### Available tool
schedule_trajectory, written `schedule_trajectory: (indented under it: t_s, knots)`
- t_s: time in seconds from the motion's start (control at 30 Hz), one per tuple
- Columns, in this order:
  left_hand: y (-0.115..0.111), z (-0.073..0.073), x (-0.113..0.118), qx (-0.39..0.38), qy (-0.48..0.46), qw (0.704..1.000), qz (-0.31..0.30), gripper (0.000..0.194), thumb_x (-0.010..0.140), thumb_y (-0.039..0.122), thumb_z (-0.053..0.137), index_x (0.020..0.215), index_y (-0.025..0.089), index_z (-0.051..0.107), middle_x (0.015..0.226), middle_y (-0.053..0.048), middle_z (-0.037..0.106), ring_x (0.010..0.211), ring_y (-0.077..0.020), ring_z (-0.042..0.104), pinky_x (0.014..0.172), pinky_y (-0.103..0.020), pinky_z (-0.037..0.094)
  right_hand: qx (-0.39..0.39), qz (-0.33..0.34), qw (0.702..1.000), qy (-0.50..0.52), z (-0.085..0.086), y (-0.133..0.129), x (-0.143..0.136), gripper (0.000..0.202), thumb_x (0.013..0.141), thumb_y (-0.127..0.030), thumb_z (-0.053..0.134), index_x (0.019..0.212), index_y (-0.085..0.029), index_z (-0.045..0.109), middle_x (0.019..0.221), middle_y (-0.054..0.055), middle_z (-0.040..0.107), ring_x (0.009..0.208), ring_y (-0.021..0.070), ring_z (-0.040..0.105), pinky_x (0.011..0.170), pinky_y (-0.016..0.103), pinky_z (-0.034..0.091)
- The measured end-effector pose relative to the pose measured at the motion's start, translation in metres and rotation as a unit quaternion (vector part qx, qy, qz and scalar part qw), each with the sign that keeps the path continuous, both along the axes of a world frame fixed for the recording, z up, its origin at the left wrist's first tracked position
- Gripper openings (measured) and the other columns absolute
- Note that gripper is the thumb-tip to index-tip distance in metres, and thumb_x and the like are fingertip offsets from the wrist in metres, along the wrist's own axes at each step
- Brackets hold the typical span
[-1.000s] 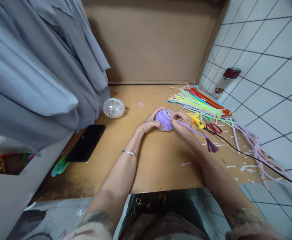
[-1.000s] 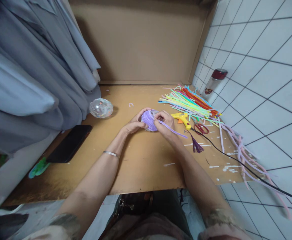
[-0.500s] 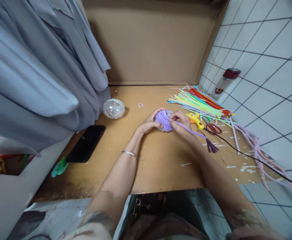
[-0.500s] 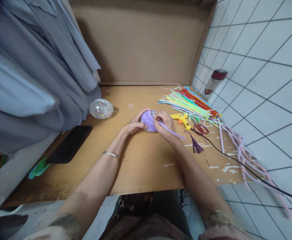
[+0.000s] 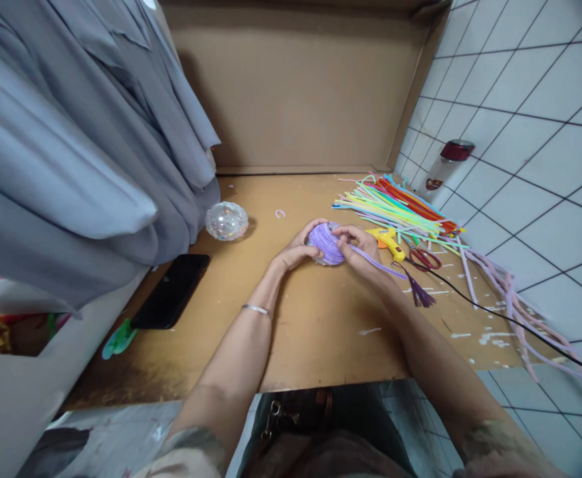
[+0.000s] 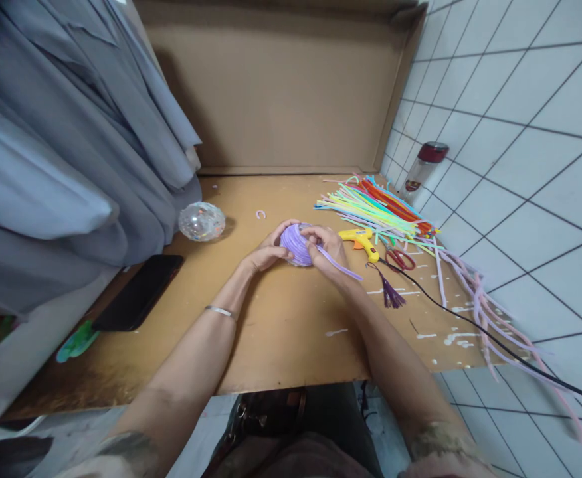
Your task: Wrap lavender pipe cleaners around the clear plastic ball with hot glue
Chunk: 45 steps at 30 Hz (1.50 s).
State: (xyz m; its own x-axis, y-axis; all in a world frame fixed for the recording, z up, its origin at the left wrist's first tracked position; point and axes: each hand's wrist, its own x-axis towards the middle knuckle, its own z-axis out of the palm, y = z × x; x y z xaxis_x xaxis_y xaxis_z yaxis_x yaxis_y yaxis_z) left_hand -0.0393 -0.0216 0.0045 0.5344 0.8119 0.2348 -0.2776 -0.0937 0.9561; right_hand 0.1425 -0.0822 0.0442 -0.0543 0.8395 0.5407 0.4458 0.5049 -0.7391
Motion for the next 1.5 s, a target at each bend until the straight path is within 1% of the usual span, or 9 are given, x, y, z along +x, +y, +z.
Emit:
schedule_trajectory:
  t_s: [0.2,0.33,0.53,0.7,0.83,1.0,1.17,1.4,1.5]
  knots:
    - [-0.002,0.002,0.0,0.005,0.01,1.0,0.008,0.083,0.051,0.022,0.075,0.131,0.023,0.051,0.124,-0.005,0.06,0.11,-0.0237,0.057,0.094,-0.031,0.045,-0.007,-0.009,1.0,0.011,-0.002,0.001,0.001,0.024,0.071,-0.021,0.057,0.089,-0.021,0.073,0.08,0.002,0.067,0.075,0.0181,0.06,0.074,0.033,0.05]
    - [-0.002,0.001,0.0,0.015,0.02,1.0,0.01,0.082,0.053,0.024,0.073,0.132,0.023,0.049,0.123,-0.005,0.06,0.109,-0.0235,0.057,0.094,-0.032,0.045,-0.017,-0.007,1.0,0.017,0.0,0.001,0.001,0.02,0.071,-0.021,0.058,0.084,-0.021,0.073,0.08,0.003,0.069,0.075,0.0181,0.061,0.075,0.033,0.05]
    - [0.002,-0.001,0.001,0.07,0.032,0.996,0.034,0.076,0.055,0.026,0.074,0.128,0.022,0.053,0.122,-0.005,0.061,0.113,-0.0251,0.057,0.099,-0.034,0.044,0.0,-0.007,1.0,0.003,0.002,0.001,0.001,0.017,0.07,-0.018,0.058,0.078,-0.022,0.073,0.078,0.003,0.07,0.079,0.0201,0.063,0.078,0.036,0.05]
    - [0.005,-0.001,0.001,0.113,0.058,0.99,0.062,0.075,0.055,0.03,0.076,0.126,0.022,0.055,0.127,-0.006,0.06,0.118,-0.0269,0.055,0.104,-0.037,0.043,0.016,-0.016,1.0,0.004,-0.002,0.003,0.002,0.02,0.068,-0.016,0.057,0.076,-0.023,0.073,0.08,0.003,0.07,0.078,0.0198,0.062,0.074,0.034,0.05]
    - [0.003,0.001,0.0,0.137,0.076,0.984,0.082,0.073,0.057,0.032,0.076,0.126,0.022,0.056,0.132,-0.007,0.058,0.122,-0.028,0.053,0.107,-0.038,0.041,0.015,-0.01,1.0,0.001,-0.004,0.005,0.004,0.019,0.069,-0.016,0.058,0.077,-0.023,0.073,0.079,0.003,0.071,0.079,0.0202,0.063,0.075,0.035,0.05]
    - [0.0,0.004,0.0,0.133,0.09,0.984,0.079,0.074,0.058,0.032,0.075,0.128,0.02,0.055,0.127,-0.007,0.061,0.115,-0.0267,0.057,0.103,-0.038,0.044,0.022,-0.011,1.0,-0.007,-0.004,0.006,0.005,0.019,0.07,-0.016,0.058,0.077,-0.023,0.074,0.077,0.003,0.07,0.078,0.0204,0.063,0.077,0.036,0.05]
    - [-0.001,0.003,0.001,0.143,0.102,0.98,0.094,0.073,0.059,0.031,0.074,0.128,0.02,0.055,0.126,-0.007,0.062,0.114,-0.0266,0.058,0.101,-0.037,0.046,0.02,-0.014,1.0,0.007,-0.005,0.006,0.005,0.019,0.069,-0.017,0.057,0.078,-0.023,0.073,0.078,0.002,0.07,0.077,0.0198,0.062,0.076,0.035,0.05]
    - [-0.004,0.004,0.003,0.177,0.107,0.97,0.126,0.065,0.062,0.031,0.073,0.124,0.02,0.058,0.135,-0.009,0.059,0.129,-0.0304,0.052,0.114,-0.043,0.038,0.021,-0.012,1.0,0.003,-0.005,0.007,0.006,0.019,0.068,-0.016,0.056,0.076,-0.024,0.072,0.079,0.003,0.07,0.079,0.0209,0.063,0.078,0.037,0.05]
    - [-0.007,0.007,0.003,0.186,0.109,0.968,0.132,0.063,0.062,0.032,0.073,0.122,0.02,0.059,0.136,-0.01,0.058,0.131,-0.0312,0.052,0.115,-0.044,0.037,0.015,-0.017,1.0,0.001,-0.003,0.006,0.005,0.02,0.067,-0.017,0.056,0.078,-0.024,0.072,0.077,0.002,0.069,0.078,0.0214,0.062,0.076,0.037,0.05]
